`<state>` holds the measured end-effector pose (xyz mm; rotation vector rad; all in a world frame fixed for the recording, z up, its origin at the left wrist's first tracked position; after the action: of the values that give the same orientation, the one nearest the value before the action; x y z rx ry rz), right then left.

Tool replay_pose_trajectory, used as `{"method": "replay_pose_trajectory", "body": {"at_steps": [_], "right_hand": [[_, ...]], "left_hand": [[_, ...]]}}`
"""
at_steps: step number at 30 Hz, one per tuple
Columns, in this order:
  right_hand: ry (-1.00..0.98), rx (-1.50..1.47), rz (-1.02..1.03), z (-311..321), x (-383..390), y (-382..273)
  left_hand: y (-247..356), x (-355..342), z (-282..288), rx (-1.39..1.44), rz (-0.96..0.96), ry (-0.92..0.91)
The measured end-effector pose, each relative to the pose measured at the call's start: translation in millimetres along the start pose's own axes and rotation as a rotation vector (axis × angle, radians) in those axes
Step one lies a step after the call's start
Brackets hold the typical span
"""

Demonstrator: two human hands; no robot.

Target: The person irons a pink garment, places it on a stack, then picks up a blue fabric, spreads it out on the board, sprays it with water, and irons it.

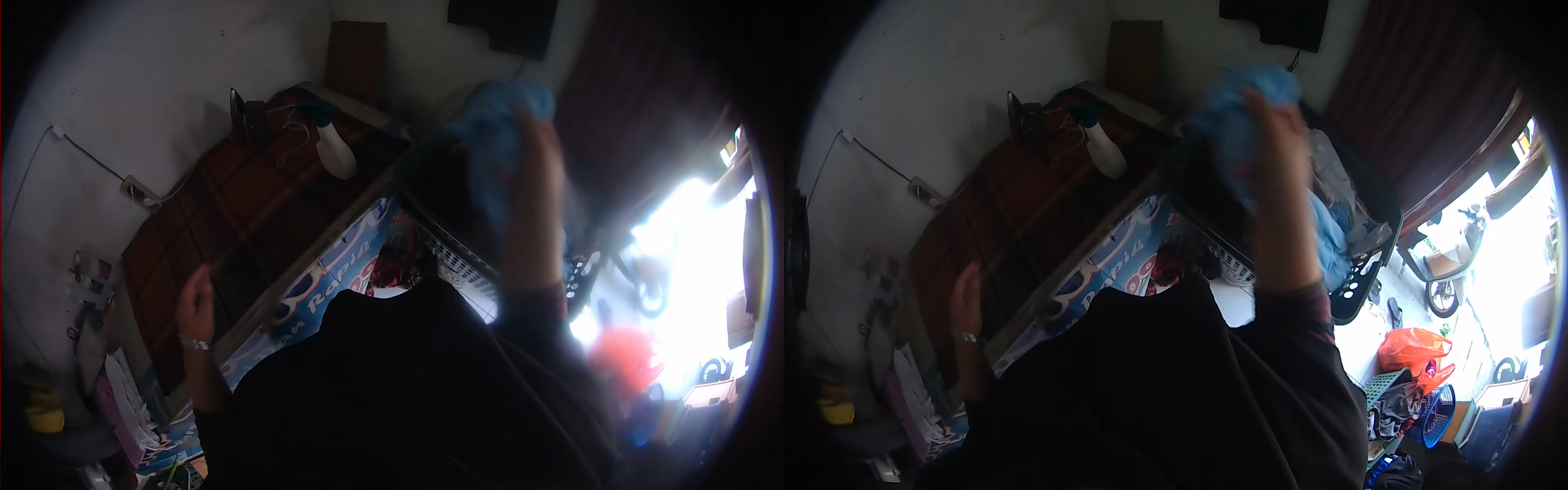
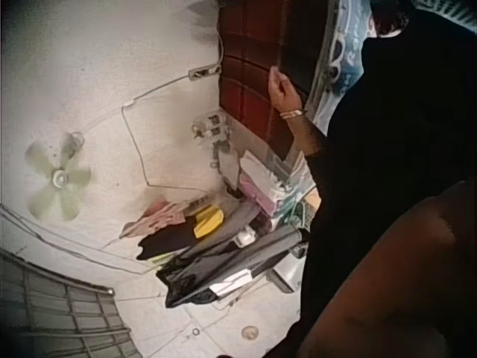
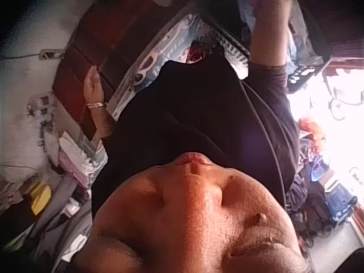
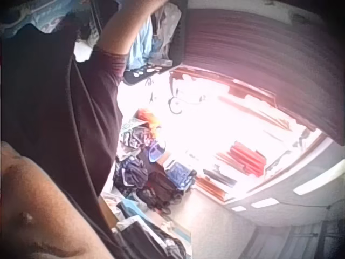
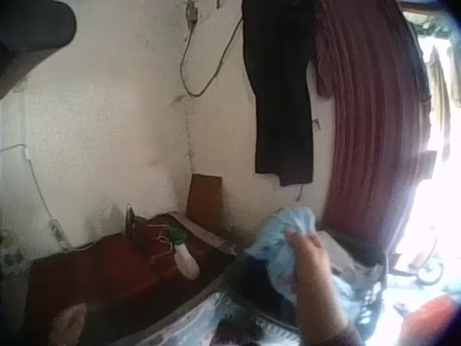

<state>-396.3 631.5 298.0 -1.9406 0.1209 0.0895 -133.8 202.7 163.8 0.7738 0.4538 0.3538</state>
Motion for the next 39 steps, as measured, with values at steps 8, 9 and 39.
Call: {"method": "replay_pose_trajectory", "body": {"at_steps": [8,9,39], "right_hand": [[-1.807,-0.032,0.708,-147.5,174.9,43.1],[-1.791,-0.026,0.745,-136.5,162.9,33.6],[-1.779,0.042,1.260,-176.8,189.5,53.3]], "left_hand": [[112.0,-1.0,-96.0,0.554,-0.319,-0.569],[98.8,2.2,-93.0,0.749,-0.249,-0.535],[55.1,58.3,26.2,1.560,-0.051,-0.675]]}}
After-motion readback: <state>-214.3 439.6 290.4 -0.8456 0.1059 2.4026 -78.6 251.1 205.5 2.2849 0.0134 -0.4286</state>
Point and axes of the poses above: each hand's wrist, its own x-axis away from the middle knuckle, its own z-axis out of the back of the hand, y = z × x, the point moved 2 cm from there along -x, towards the middle knuckle, and after that the axes turned 6 degrees about -y, right-handed, at the moved point
